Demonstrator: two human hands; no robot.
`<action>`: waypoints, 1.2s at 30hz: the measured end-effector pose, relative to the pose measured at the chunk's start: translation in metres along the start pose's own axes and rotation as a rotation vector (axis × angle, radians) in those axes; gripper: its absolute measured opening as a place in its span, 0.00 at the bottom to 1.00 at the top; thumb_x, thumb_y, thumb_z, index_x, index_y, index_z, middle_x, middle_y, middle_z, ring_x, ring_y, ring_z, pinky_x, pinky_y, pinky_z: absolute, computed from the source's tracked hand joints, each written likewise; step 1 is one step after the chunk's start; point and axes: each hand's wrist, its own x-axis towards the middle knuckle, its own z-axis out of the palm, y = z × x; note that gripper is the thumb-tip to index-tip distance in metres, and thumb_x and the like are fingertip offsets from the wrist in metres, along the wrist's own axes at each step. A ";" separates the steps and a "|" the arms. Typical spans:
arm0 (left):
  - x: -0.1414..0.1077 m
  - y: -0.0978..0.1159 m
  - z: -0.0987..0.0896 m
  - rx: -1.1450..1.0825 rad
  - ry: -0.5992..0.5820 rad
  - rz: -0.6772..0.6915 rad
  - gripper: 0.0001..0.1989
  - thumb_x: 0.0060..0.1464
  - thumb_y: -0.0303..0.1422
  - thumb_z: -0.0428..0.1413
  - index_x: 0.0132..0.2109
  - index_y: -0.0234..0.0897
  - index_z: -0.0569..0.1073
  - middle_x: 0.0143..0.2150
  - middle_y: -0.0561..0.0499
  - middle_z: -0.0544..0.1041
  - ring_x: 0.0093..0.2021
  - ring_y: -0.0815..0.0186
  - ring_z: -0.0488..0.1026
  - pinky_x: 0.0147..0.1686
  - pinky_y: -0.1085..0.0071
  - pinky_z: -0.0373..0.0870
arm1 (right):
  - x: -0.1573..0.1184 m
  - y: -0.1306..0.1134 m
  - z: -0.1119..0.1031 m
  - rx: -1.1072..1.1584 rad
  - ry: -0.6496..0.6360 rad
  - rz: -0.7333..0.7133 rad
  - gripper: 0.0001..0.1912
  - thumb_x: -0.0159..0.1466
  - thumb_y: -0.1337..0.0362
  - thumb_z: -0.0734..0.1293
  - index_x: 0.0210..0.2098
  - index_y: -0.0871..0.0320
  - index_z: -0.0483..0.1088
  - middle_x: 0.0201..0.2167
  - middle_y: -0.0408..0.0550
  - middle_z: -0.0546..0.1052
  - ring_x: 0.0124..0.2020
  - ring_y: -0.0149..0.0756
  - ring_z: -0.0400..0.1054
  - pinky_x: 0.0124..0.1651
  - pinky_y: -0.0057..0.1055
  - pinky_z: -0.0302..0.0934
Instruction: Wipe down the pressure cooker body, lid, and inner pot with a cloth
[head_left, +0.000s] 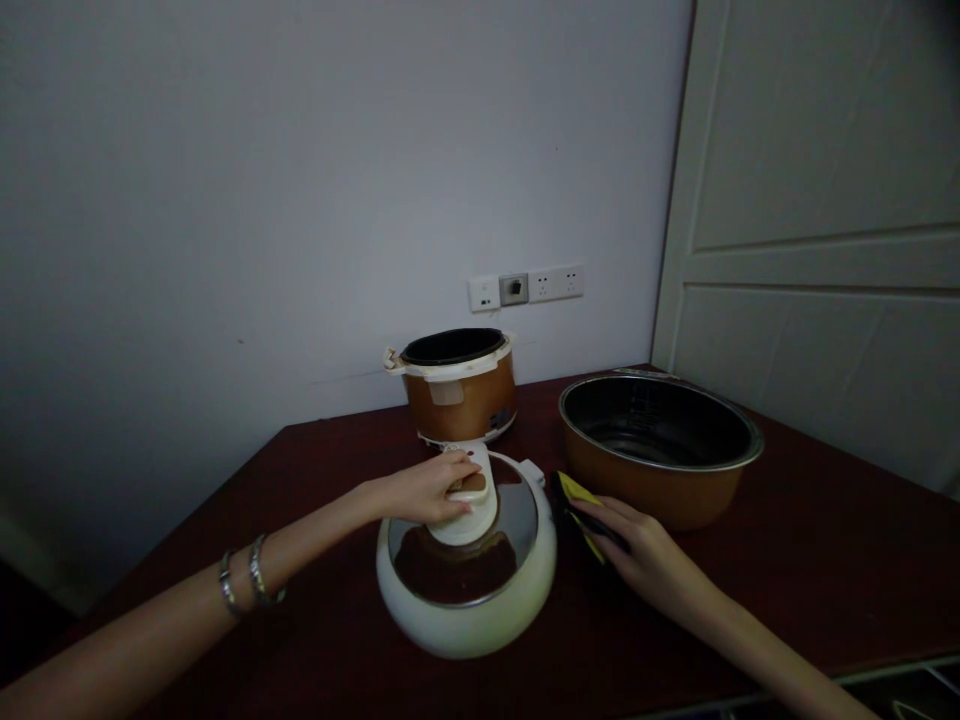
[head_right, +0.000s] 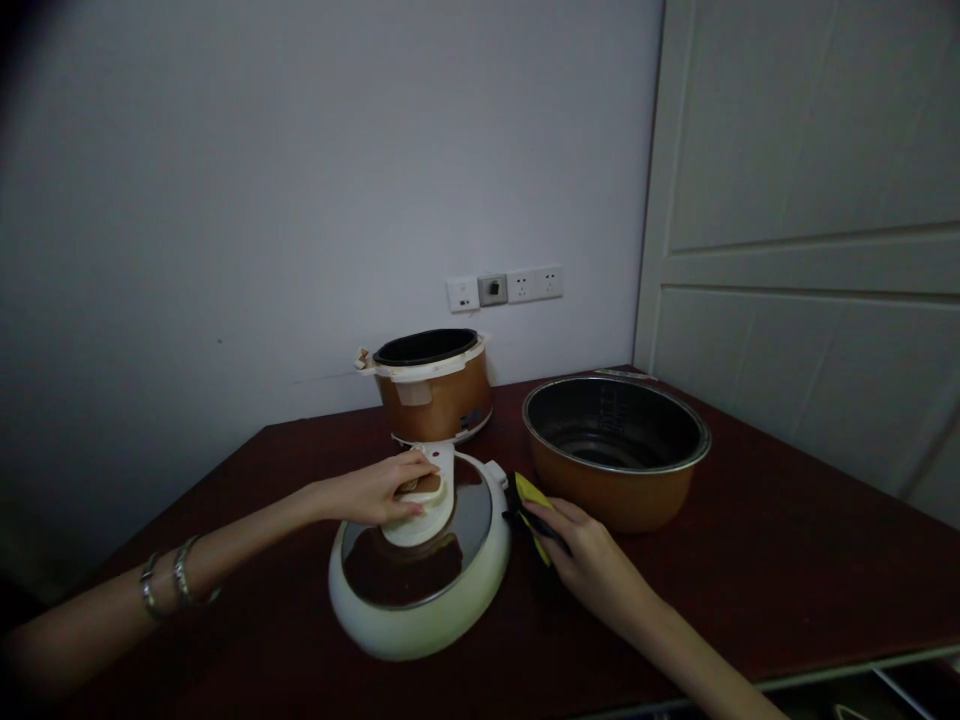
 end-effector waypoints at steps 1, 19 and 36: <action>-0.001 0.001 0.001 0.015 0.006 -0.021 0.14 0.51 0.34 0.55 0.45 0.36 0.69 0.46 0.44 0.70 0.46 0.59 0.68 0.49 0.65 0.64 | 0.003 -0.001 -0.002 0.014 0.007 0.004 0.18 0.64 0.69 0.59 0.52 0.56 0.69 0.48 0.53 0.75 0.48 0.40 0.71 0.52 0.37 0.66; 0.019 0.002 0.056 0.410 0.331 -0.310 0.14 0.57 0.40 0.47 0.39 0.34 0.69 0.42 0.41 0.72 0.46 0.55 0.68 0.47 0.59 0.66 | 0.012 -0.005 -0.010 0.043 0.012 0.003 0.16 0.64 0.66 0.60 0.51 0.56 0.70 0.48 0.53 0.75 0.48 0.40 0.71 0.52 0.37 0.66; 0.005 -0.049 0.041 0.549 0.309 0.326 0.09 0.47 0.35 0.50 0.31 0.34 0.69 0.30 0.44 0.71 0.32 0.61 0.68 0.33 0.67 0.66 | 0.019 -0.011 -0.003 0.037 -0.037 0.001 0.17 0.64 0.67 0.61 0.51 0.57 0.70 0.49 0.53 0.75 0.49 0.40 0.70 0.53 0.37 0.66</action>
